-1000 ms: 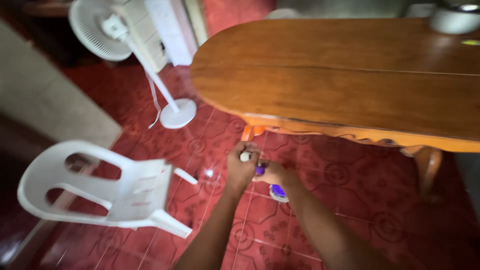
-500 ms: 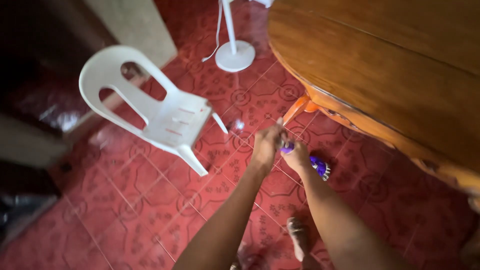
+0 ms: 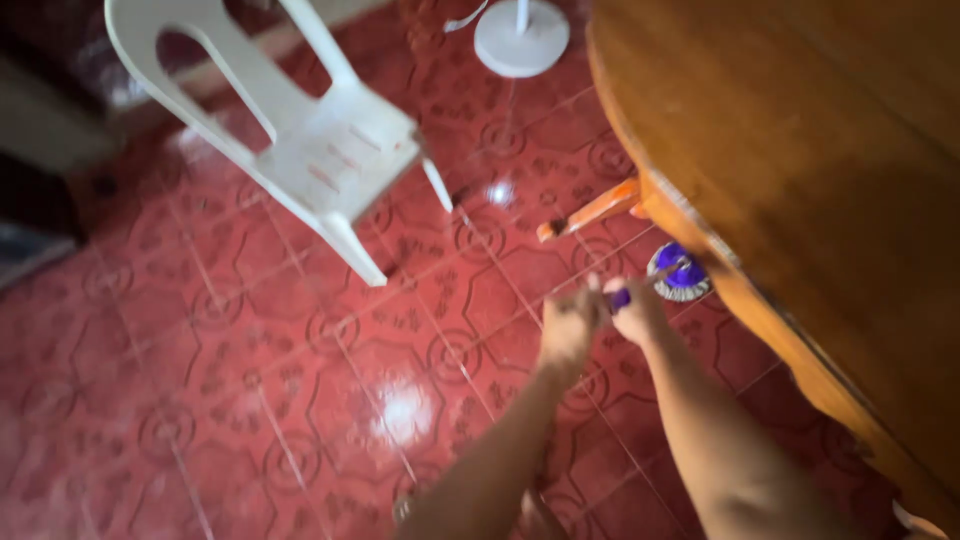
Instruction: The person mops a tiled floor, moving chairs and a table by hand to clean the surface underneath. They continue mopping around a fan, a shelf, and a doorway to finish the task.
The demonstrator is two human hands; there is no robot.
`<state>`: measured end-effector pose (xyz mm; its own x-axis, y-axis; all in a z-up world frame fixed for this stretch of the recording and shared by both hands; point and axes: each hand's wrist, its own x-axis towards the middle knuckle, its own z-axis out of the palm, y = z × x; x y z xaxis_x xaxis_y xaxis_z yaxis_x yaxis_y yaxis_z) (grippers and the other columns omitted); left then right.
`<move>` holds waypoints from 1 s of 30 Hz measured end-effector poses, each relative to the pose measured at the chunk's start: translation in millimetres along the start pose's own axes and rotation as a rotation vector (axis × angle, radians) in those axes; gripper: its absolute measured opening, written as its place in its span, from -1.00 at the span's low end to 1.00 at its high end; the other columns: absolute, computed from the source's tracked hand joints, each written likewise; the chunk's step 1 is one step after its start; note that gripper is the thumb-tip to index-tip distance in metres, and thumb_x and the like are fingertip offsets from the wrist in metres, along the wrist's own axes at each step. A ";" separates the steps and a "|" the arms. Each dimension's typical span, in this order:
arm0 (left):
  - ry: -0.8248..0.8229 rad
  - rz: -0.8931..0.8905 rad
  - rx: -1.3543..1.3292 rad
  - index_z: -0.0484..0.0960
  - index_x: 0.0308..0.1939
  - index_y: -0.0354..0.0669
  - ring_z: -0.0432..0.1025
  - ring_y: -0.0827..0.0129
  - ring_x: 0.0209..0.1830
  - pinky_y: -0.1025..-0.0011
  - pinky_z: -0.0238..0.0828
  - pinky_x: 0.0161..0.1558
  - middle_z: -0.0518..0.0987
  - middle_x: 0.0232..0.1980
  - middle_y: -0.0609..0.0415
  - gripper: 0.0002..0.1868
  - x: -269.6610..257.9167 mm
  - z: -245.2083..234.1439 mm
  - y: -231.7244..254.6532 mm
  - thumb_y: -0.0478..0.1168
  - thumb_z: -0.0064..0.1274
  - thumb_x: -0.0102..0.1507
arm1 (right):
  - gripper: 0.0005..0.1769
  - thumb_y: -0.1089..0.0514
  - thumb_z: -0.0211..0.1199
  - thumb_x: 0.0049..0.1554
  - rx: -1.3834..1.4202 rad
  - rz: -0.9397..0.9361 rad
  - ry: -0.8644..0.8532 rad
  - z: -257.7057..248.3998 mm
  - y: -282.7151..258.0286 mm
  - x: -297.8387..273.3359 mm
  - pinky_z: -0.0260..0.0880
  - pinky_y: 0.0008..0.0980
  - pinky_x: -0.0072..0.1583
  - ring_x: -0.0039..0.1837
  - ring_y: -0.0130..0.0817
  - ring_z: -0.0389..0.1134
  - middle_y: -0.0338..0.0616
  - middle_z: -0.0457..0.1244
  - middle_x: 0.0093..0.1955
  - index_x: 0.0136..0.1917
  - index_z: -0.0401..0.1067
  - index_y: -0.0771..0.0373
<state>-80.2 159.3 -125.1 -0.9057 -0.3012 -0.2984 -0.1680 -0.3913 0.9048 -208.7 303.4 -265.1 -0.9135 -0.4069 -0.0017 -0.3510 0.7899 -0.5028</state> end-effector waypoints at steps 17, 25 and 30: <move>0.052 0.485 -0.307 0.32 -0.68 -0.19 0.31 0.25 -0.58 0.28 0.31 -0.40 0.35 -0.61 0.01 -0.55 42.5 -99.9 63.8 -0.14 -0.05 0.30 | -0.83 0.04 0.33 0.04 0.169 -0.074 0.035 16.0 -137.9 32.0 0.39 -0.01 -0.10 -0.13 0.10 0.45 0.07 0.39 -0.26 -0.23 0.55 0.16; 0.200 0.182 -0.292 0.50 -0.55 -0.31 0.28 0.40 -0.53 0.36 0.22 -0.43 0.49 -0.49 0.03 -0.52 77.2 -43.5 -39.2 -0.21 -0.07 0.48 | -0.61 -0.20 0.31 0.05 -0.058 -0.060 -0.099 36.7 -17.5 56.5 0.40 0.02 -0.07 -0.12 0.13 0.44 0.15 0.38 -0.23 -0.20 0.60 0.17; 0.450 0.494 -0.163 0.41 -0.49 -0.18 0.26 0.41 -0.60 0.34 0.17 -0.58 0.40 -0.55 0.10 -0.58 140.9 -131.0 52.1 -0.10 -0.14 0.45 | -0.33 -0.47 0.23 0.12 0.000 -0.070 -0.222 -8.1 -166.1 86.9 0.42 -0.03 -0.07 -0.15 0.08 0.46 0.15 0.37 -0.29 -0.21 0.55 0.21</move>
<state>-165.6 -17.4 -159.8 -0.6051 -0.7961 0.0082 0.3153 -0.2302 0.9206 -231.4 140.6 -174.7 -0.8191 -0.5519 -0.1566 -0.4122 0.7560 -0.5084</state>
